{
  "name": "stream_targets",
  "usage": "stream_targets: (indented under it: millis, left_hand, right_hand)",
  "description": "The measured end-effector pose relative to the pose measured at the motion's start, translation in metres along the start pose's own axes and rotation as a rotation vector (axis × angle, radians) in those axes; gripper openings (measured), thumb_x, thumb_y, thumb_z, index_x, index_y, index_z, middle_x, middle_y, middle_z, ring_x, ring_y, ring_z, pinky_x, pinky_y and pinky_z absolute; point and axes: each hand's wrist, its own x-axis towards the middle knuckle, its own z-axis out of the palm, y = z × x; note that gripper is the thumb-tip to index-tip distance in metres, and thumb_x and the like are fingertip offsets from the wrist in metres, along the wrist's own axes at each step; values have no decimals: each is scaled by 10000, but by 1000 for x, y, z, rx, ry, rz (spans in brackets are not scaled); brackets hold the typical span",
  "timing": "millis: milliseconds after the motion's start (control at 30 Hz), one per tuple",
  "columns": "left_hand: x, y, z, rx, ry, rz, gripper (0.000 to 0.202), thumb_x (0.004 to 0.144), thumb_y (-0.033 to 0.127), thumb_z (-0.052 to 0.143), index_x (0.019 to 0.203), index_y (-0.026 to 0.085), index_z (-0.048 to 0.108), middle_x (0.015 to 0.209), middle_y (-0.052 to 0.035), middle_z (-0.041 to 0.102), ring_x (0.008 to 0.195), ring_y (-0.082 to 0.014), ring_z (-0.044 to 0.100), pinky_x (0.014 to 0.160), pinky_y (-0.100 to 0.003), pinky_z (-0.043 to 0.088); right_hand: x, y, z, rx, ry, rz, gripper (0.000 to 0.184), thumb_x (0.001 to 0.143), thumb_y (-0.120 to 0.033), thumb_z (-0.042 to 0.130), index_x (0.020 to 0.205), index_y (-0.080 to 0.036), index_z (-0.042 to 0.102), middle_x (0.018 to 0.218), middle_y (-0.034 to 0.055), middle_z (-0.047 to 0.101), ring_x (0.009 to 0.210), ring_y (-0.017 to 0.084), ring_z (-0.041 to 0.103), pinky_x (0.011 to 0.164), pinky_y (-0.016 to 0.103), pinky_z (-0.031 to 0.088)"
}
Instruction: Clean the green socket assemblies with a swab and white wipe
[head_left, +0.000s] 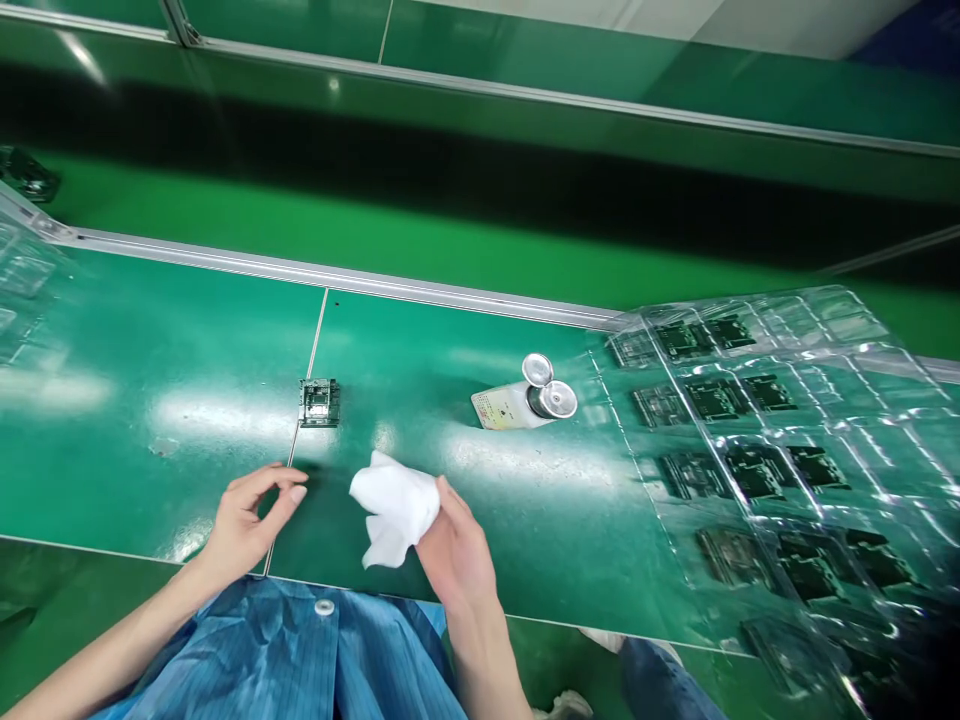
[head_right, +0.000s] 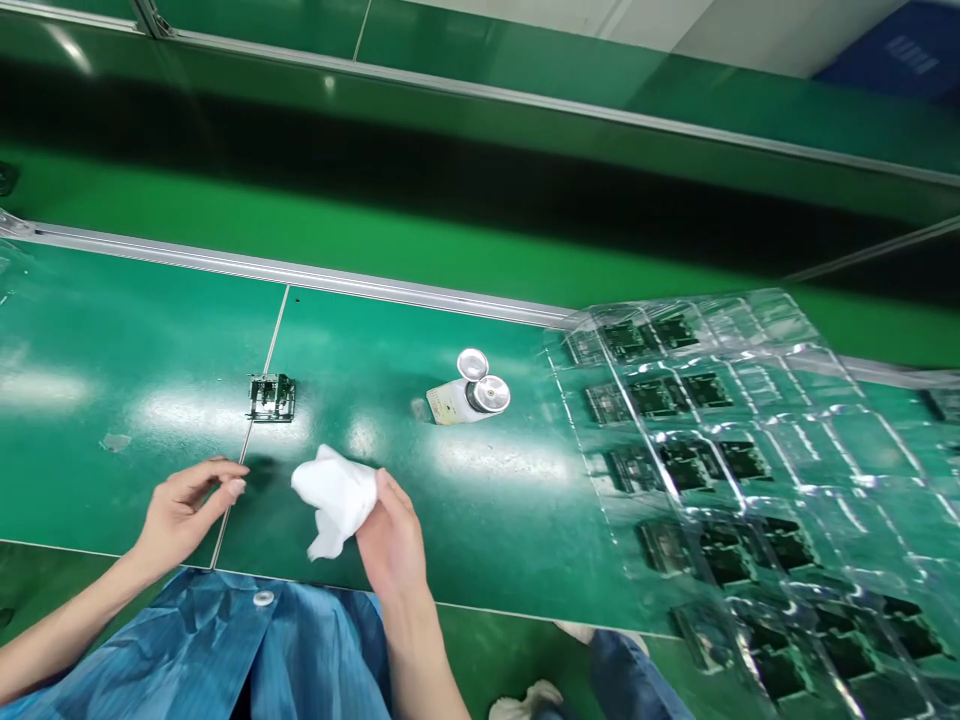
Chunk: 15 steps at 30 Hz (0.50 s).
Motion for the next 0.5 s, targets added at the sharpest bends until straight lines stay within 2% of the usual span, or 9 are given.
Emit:
stream_targets:
  millis: [67, 133, 200, 300, 367, 500]
  left_hand:
    - [7, -7, -12, 33, 128, 11, 151, 861, 326, 628, 910, 203, 701, 695, -16, 628, 687, -163, 594, 733, -287, 488]
    - [20, -11, -22, 58, 167, 16, 223, 834, 341, 661, 1013, 208, 682, 865, -52, 675, 854, -200, 631, 833, -320, 492]
    - [38, -12, -28, 71, 121, 9, 431, 775, 367, 725, 1166, 212, 630, 1131, -100, 662, 1083, -253, 607, 983, -382, 454]
    - [68, -12, -24, 76, -28, -47, 766, 694, 414, 785, 1365, 215, 474, 1426, -139, 487, 1343, -310, 433, 1140, -464, 321]
    - [83, -12, -17, 67, -109, -74, 850, 683, 432, 781, 1412, 212, 403, 1469, -144, 439, 1390, -315, 370, 1168, -486, 272]
    - [94, -14, -4, 38, -165, -70, 704, 696, 415, 764, 1314, 204, 501, 1351, -140, 555, 1293, -326, 486, 1133, -509, 324]
  right_hand:
    - [-4, -5, -9, 39, 79, -20, 337, 888, -560, 599, 859, -228, 650, 870, 47, 670, 711, 202, 602, 654, 331, 514]
    - [-9, -12, -16, 0, 150, -99, 329, 882, -550, 619, 843, -226, 659, 821, 46, 656, 675, 198, 585, 628, 331, 503]
    - [-10, -17, -17, -190, 229, -267, 347, 910, -536, 587, 806, -212, 650, 721, 29, 600, 621, 174, 533, 582, 296, 463]
    - [1, -13, -11, -621, 291, -496, 364, 970, -468, 502, 773, -189, 628, 705, 24, 559, 621, 157, 496, 562, 270, 407]
    - [12, -2, -7, -792, 252, -539, 352, 976, -412, 496, 739, -185, 623, 734, 33, 580, 643, 159, 512, 586, 277, 408]
    - [24, 21, -3, -877, 200, -585, 272, 948, -341, 535, 749, -198, 655, 802, 62, 633, 754, 201, 570, 711, 331, 443]
